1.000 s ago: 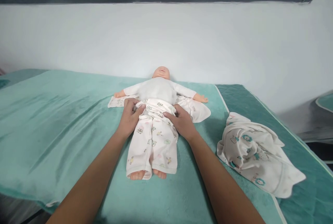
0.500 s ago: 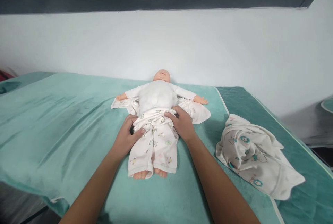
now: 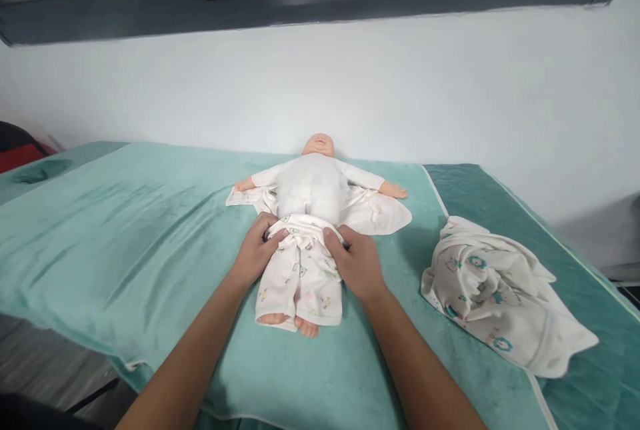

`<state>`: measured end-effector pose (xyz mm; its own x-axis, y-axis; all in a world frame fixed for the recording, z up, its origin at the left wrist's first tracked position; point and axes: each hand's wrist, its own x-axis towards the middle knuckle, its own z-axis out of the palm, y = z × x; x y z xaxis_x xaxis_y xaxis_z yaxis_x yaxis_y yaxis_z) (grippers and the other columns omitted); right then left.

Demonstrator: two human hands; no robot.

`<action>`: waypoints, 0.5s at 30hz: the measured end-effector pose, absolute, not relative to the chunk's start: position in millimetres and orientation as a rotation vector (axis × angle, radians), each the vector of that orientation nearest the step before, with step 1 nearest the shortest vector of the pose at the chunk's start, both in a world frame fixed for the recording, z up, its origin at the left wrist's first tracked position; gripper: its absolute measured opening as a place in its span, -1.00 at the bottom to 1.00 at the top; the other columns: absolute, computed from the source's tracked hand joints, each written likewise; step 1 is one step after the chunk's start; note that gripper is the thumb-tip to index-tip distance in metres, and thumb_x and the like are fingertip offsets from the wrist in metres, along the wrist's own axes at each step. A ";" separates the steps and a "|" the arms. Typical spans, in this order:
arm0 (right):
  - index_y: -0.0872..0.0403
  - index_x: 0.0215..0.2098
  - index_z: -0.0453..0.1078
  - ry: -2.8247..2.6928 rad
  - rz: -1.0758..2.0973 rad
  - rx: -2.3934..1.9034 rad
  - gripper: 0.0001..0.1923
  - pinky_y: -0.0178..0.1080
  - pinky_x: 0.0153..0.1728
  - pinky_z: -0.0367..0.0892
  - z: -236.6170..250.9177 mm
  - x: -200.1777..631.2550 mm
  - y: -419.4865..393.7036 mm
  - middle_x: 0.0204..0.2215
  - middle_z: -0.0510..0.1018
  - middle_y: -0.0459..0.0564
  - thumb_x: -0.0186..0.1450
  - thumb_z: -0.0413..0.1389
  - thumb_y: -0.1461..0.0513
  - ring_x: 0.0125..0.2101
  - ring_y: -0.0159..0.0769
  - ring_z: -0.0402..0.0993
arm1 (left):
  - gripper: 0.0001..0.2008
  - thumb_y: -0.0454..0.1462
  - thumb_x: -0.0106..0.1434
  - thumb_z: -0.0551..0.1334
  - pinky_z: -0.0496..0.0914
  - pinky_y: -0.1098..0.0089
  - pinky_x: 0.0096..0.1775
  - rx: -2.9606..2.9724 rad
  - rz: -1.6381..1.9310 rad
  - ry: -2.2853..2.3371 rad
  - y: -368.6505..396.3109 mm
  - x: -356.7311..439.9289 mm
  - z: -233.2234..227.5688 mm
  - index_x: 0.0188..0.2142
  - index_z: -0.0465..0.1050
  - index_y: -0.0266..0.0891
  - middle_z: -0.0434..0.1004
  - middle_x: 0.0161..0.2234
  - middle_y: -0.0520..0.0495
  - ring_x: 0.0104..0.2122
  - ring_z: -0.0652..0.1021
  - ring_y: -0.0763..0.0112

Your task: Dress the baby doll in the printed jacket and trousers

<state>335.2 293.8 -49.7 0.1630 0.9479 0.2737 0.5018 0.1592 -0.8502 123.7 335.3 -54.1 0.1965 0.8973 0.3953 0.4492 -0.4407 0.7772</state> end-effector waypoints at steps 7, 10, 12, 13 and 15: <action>0.03 -0.59 -0.08 -1.490 0.678 -1.452 -0.48 -0.30 -0.55 -0.04 -52.5 333.9 304.4 -0.64 -0.02 -0.20 0.30 0.00 -0.09 -0.56 -0.43 -0.02 | -0.77 -0.11 0.29 0.20 0.28 0.35 -0.18 1.934 1.230 1.279 337.7 123.9 -54.1 -0.41 0.30 -0.18 0.35 -0.32 0.01 -0.28 0.39 0.38; 0.03 -0.59 -0.06 -1.534 0.640 -1.435 -0.48 -0.30 -0.54 -0.03 -56.4 336.3 312.5 -0.66 0.00 -0.21 0.31 -0.02 -0.10 -0.57 -0.42 0.00 | -0.77 -0.11 0.27 0.21 0.29 0.35 -0.16 1.910 1.269 1.287 336.1 125.3 -51.3 -0.41 0.30 -0.18 0.36 -0.30 0.00 -0.26 0.41 0.37; 0.03 -0.60 -0.04 -1.568 0.579 -1.430 -0.49 -0.28 -0.52 -0.03 -59.1 337.7 317.2 -0.67 0.02 -0.21 0.33 -0.04 -0.08 -0.57 -0.41 0.02 | -0.77 -0.11 0.28 0.20 0.29 0.35 -0.17 1.910 1.263 1.280 331.0 126.1 -48.6 -0.41 0.31 -0.18 0.37 -0.31 0.00 -0.26 0.41 0.37; 0.03 -0.61 -0.03 -1.585 0.548 -1.429 -0.49 -0.28 -0.51 -0.03 -60.1 338.2 319.3 -0.68 0.04 -0.20 0.34 -0.05 -0.07 -0.57 -0.41 0.03 | -0.76 -0.11 0.29 0.19 0.28 0.35 -0.19 1.911 1.254 1.276 326.7 126.4 -47.3 -0.42 0.31 -0.18 0.37 -0.33 0.00 -0.27 0.40 0.36; 0.02 -0.61 -0.01 -1.617 0.494 -1.427 -0.50 -0.27 -0.49 -0.02 -61.4 338.9 322.4 -0.69 0.07 -0.19 0.36 -0.08 -0.06 -0.58 -0.39 0.06 | -0.72 -0.10 0.32 0.15 0.27 0.35 -0.24 1.912 1.231 1.279 314.7 126.6 -45.8 -0.46 0.29 -0.18 0.36 -0.37 0.00 -0.31 0.38 0.36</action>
